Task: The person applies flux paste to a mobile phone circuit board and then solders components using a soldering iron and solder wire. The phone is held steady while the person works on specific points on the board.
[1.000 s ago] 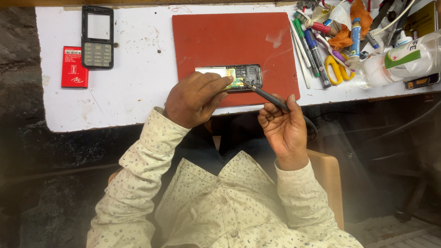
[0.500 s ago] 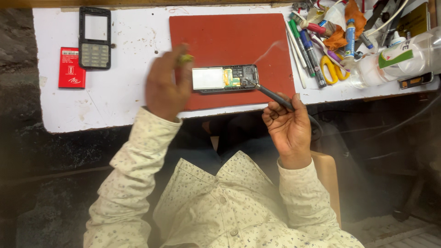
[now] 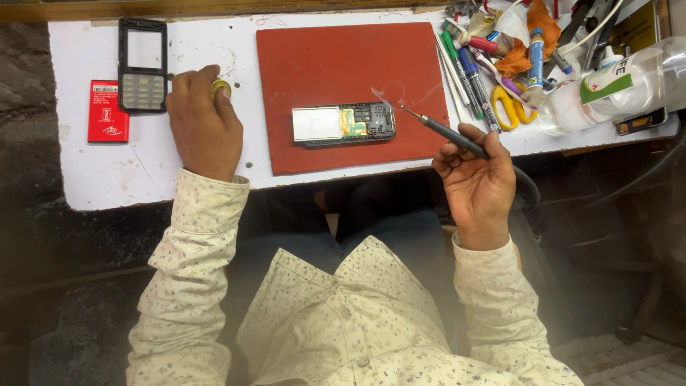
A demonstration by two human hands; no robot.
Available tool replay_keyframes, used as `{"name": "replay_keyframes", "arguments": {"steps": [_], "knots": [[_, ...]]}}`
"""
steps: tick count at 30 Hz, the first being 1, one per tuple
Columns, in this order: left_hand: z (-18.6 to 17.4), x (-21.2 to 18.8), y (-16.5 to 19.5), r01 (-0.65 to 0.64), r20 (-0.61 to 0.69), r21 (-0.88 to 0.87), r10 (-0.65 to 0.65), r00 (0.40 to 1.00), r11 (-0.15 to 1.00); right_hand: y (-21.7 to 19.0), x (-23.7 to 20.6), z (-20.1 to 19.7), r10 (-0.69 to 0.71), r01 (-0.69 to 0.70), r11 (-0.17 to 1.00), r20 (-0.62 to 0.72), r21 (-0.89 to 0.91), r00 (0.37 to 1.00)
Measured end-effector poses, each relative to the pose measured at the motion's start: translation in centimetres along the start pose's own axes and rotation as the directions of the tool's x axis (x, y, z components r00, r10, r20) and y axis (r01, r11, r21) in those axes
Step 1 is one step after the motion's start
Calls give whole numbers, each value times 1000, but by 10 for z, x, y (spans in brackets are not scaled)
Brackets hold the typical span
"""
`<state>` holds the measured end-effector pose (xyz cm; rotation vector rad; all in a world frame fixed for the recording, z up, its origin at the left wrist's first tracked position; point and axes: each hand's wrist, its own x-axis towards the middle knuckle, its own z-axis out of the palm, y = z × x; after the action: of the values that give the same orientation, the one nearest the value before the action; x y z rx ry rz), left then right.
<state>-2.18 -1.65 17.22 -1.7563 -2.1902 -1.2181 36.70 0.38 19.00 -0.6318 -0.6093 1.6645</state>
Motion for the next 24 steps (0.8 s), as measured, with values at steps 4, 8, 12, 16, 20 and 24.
{"name": "replay_keyframes", "arguments": {"steps": [4,8,12,16,20,24], "knots": [[3,1,-1,-26,-36,71,29,999,997,-1,6,3,17,-17,999,21,-32,1000],[2,3,10,-171,-92,100,180,979,980,-5,9,14,24,-22,998,34,-52,999],[3,-9,40,-358,9,-57,359,933,932,-9,8,27,27,-23,997,60,-71,998],[0,-13,60,-285,246,-271,353,903,919,-9,12,32,-3,17,991,104,-133,995],[-3,-10,63,-315,246,-266,381,891,911,2,24,28,-142,207,915,203,-347,969],[-5,-10,61,-242,284,-302,330,900,922,16,33,21,-182,330,821,335,-465,924]]}}
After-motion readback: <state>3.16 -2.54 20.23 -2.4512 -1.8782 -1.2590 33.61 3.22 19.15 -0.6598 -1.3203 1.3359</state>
